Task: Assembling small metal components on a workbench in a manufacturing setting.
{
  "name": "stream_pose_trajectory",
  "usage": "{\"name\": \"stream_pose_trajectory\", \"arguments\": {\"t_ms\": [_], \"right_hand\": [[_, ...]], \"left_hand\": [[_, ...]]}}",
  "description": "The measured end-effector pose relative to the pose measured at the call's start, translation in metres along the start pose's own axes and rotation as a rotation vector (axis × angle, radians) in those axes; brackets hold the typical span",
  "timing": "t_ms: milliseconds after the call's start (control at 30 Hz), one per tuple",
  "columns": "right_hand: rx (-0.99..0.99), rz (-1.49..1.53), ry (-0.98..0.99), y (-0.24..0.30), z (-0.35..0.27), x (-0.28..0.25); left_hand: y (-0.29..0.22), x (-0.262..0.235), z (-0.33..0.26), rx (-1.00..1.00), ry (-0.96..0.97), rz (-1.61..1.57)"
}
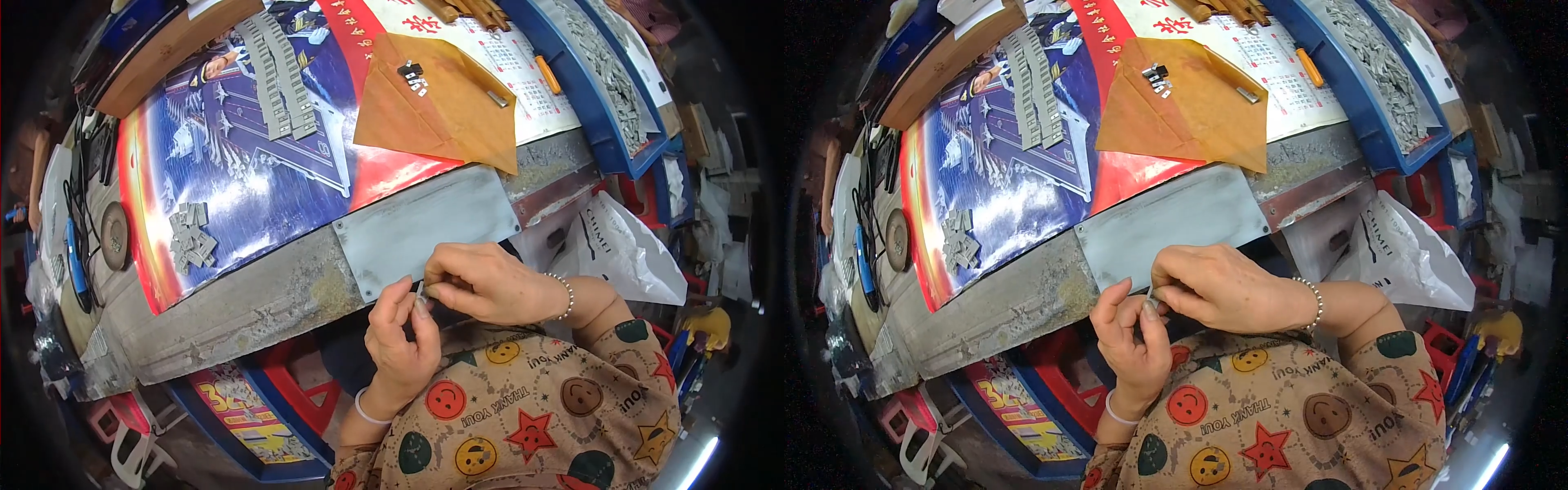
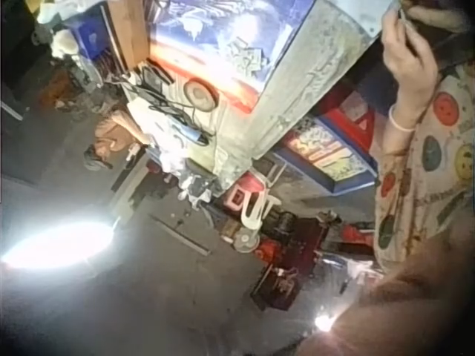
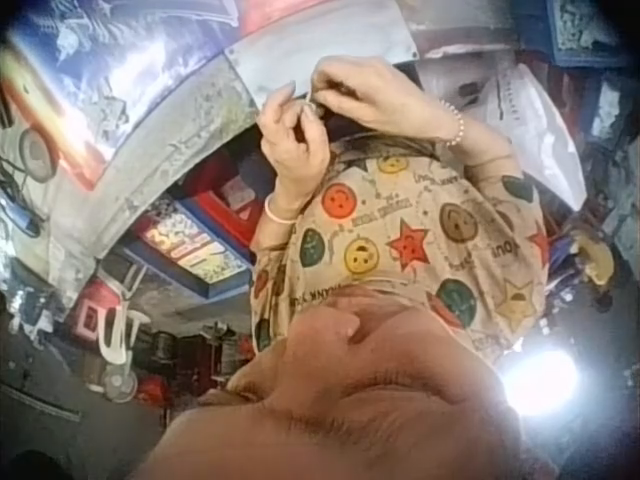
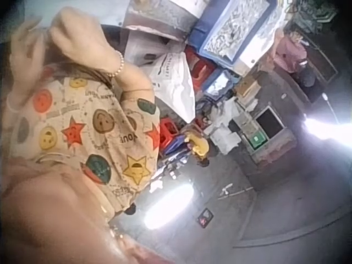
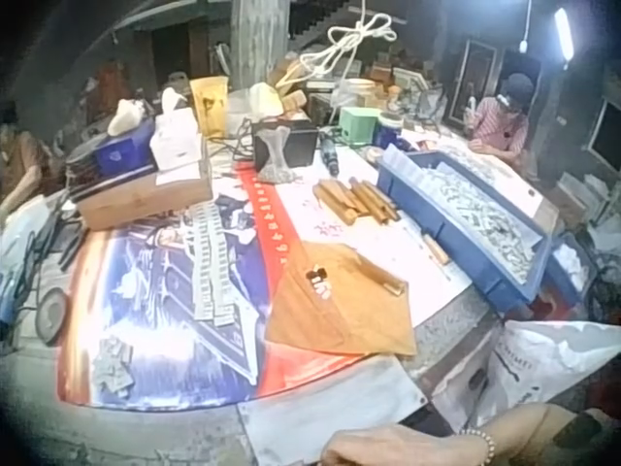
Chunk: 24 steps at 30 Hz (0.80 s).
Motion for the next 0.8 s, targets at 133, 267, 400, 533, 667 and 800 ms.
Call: {"name": "stream_pose_trajectory", "arguments": {"t_ms": [133, 267, 400, 533, 667, 800], "right_hand": [[0.034, 0.042, -0.015, 0.002, -0.002, -0.001], [0.241, 0.305, -0.045, -0.010, -0.006, 0.007], [0.454, 0.723, 0.016, -0.025, -0.009, 0.013], [0.499, 0.749, 0.134, -0.030, -0.013, 0.017], [0.434, 0.719, 0.118, -0.029, -0.015, 0.018], [0.516, 0.730, 0.156, -0.033, -0.016, 0.019]], "left_hand": [[0.005, 0.000, -0.008, -0.005, -0.035, 0.014], [0.001, 0.000, -0.008, 0.049, -0.056, -0.038], [-0.003, 0.000, -0.008, 0.147, -0.037, -0.111], [-0.007, 0.000, -0.010, 0.111, 0.069, -0.015], [-0.007, 0.001, -0.011, 0.098, 0.085, -0.007], [0.003, 0.003, -0.013, -0.187, 0.134, -0.184]]}}
Point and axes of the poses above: each hand's wrist, its own z-axis towards the middle knuckle, its own x-axis out of the palm, y = z × x, the point moved 6 cm from there along z, towards the middle knuckle, and after that the axes turned 9 degrees about -y, right-handed, at the moved point
